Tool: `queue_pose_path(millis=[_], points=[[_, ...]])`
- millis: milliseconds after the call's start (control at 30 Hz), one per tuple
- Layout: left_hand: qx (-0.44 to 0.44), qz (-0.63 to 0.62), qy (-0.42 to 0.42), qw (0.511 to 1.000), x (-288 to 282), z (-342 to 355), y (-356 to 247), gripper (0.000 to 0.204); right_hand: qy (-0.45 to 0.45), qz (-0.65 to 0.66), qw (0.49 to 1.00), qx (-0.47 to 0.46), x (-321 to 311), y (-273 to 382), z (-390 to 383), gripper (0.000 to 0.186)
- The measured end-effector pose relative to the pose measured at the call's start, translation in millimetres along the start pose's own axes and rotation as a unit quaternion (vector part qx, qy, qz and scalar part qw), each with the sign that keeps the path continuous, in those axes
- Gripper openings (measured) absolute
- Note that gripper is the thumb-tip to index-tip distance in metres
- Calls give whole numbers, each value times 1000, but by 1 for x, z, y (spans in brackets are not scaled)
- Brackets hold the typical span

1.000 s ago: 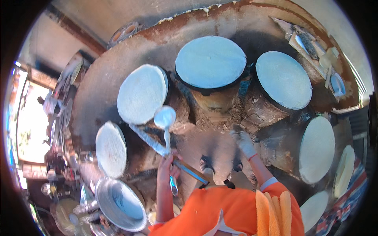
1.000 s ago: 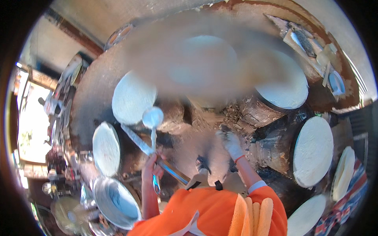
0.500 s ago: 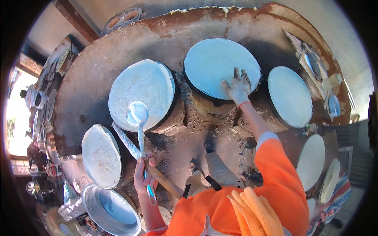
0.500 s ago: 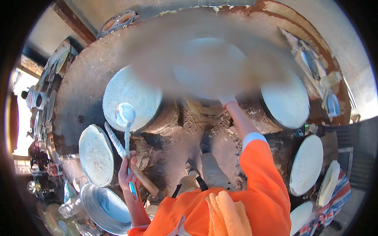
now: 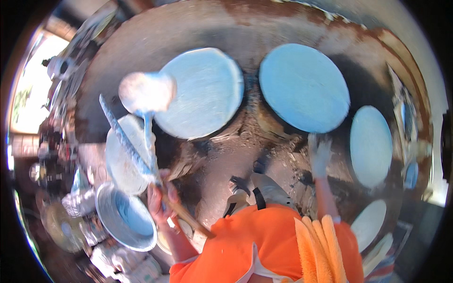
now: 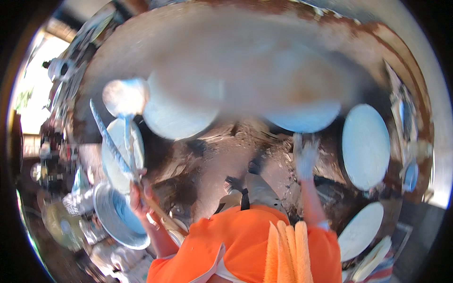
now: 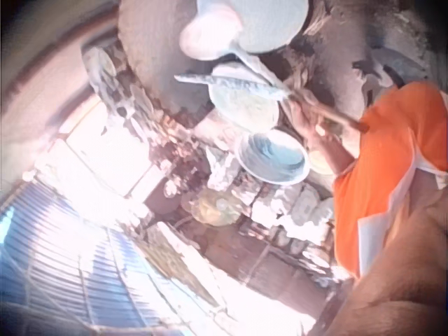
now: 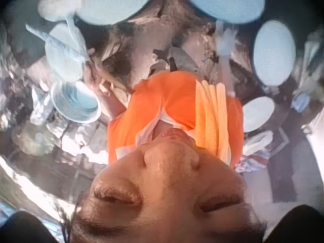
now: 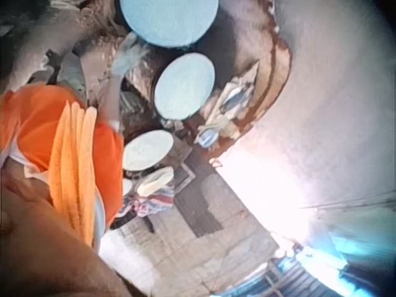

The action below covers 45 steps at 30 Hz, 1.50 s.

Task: The person scoops white batter from a large metal bowl and pours it onto several hot, round griddles. Using a long wooden stick, they spread the batter into thin, circular crepes. The person flips the crepes to cook both sides and stacks the finished ones on a nearby surface.

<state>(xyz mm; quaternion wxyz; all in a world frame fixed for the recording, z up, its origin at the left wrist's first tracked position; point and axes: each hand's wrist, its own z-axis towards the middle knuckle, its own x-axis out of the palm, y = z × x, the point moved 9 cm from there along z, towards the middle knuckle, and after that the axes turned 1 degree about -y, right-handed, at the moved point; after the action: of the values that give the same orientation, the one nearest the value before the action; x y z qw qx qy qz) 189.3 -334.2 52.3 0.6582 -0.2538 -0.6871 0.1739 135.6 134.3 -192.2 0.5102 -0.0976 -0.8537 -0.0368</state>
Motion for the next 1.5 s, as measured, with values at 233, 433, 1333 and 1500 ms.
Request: queue_pose_path(millis=[233, 433, 1333, 1500], points=[[0, 109, -230, 967, -38, -5, -32, 32, -232, -443, 866, 26, -39, -91, 30, 69], [132, 29, -66, 989, -24, -80, -116, 43, -16, -526, 815, 244, 8, -215, 70, 61], [345, 10, -202, 916, -225, -213, -264, 36, 413, -819, 239, -318, 85, -663, -126, 35], [268, -27, -312, 911, -270, -216, -262, 34, 377, -824, 322, -273, 106, -670, -161, 30]])
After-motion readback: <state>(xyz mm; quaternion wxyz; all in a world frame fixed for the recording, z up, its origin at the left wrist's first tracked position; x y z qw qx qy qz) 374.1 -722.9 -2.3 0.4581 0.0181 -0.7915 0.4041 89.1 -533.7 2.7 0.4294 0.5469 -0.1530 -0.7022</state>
